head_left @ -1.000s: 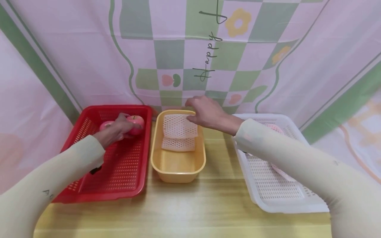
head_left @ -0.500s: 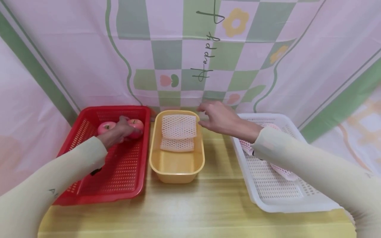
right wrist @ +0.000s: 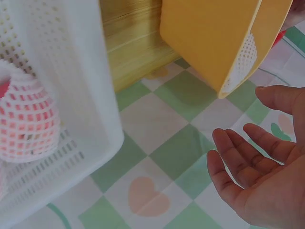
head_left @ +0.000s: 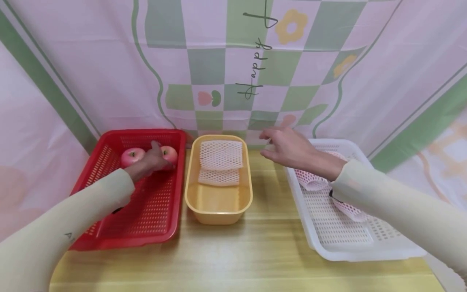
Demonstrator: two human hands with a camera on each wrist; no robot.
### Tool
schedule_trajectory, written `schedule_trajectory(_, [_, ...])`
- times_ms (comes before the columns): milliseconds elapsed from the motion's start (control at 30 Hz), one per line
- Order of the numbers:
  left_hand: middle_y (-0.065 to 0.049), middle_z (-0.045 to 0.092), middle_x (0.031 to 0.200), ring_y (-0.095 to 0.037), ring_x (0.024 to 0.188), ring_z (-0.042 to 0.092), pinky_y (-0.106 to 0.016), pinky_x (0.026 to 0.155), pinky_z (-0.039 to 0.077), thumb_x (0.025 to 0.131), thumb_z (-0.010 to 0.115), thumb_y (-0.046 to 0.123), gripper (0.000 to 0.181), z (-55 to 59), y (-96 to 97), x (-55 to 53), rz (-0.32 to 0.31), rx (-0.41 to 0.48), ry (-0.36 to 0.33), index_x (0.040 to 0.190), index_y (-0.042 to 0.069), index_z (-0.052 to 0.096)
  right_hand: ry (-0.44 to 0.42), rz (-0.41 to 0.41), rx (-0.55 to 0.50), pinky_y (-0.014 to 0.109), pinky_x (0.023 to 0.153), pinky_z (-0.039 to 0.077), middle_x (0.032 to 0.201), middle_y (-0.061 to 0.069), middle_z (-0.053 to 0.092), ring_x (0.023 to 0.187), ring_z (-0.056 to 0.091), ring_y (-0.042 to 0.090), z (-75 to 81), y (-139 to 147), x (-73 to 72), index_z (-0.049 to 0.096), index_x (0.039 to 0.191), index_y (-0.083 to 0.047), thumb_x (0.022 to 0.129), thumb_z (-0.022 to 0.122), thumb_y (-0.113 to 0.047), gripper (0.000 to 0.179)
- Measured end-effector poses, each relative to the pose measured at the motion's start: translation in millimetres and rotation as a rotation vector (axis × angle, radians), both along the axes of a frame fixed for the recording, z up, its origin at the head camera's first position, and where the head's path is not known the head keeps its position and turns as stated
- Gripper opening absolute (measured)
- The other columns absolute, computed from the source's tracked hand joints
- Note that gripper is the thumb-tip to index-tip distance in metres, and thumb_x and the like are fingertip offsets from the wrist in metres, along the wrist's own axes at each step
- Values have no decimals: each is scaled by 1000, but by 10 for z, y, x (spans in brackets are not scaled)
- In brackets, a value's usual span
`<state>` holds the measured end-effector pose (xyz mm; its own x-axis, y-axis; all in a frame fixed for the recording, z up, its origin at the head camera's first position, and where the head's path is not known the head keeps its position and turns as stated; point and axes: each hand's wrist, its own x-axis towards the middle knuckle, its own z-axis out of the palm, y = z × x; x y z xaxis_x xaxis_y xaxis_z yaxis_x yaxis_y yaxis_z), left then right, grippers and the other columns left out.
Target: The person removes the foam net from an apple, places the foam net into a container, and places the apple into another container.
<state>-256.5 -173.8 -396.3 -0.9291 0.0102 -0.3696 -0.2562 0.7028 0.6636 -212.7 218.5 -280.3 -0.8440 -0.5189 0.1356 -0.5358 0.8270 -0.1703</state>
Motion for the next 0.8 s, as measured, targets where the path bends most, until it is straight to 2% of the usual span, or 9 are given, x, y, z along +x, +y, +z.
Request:
schedule_trajectory(167, [-40,44,145,-50,139,44,-59,122,35,89,79,9,104,30,8,24,-27,21,75,158,-10,4,3,-31,16,54,85,61,120,20,75,101,74,34,36,132,67,70,126,1,92,76,-21,41])
schedule_trajectory(333, [-44,41,145,-54,140,41,-61,121,35,87,81,12,101,92,0,43,-77,-38,138,155,-14,11,-14,-55,42,56,88,60,124,20,74,105,73,37,51,317,118,69,128,-1,94,77,-23,42])
schedule_trajectory(533, [-42,42,145,-51,136,45,-60,118,40,90,79,18,99,194,-4,63,-92,-100,140,154,-14,12,-41,-96,68,59,89,59,128,25,71,107,72,40,19,568,164,66,131,3,95,76,-25,47])
schedule_trajectory(667, [-40,44,143,-48,131,47,-59,116,42,91,77,17,94,244,-10,81,-102,-98,138,153,-15,15,-54,-124,83,60,88,59,128,28,70,106,72,42,-12,733,168,64,133,5,95,77,-27,52])
schedule_trajectory(800, [-41,45,141,-49,131,48,-59,115,43,91,77,15,88,277,-9,98,-110,-107,169,150,-15,21,-75,-160,124,62,85,58,125,31,69,104,71,46,-44,897,184,62,134,8,93,79,-31,59])
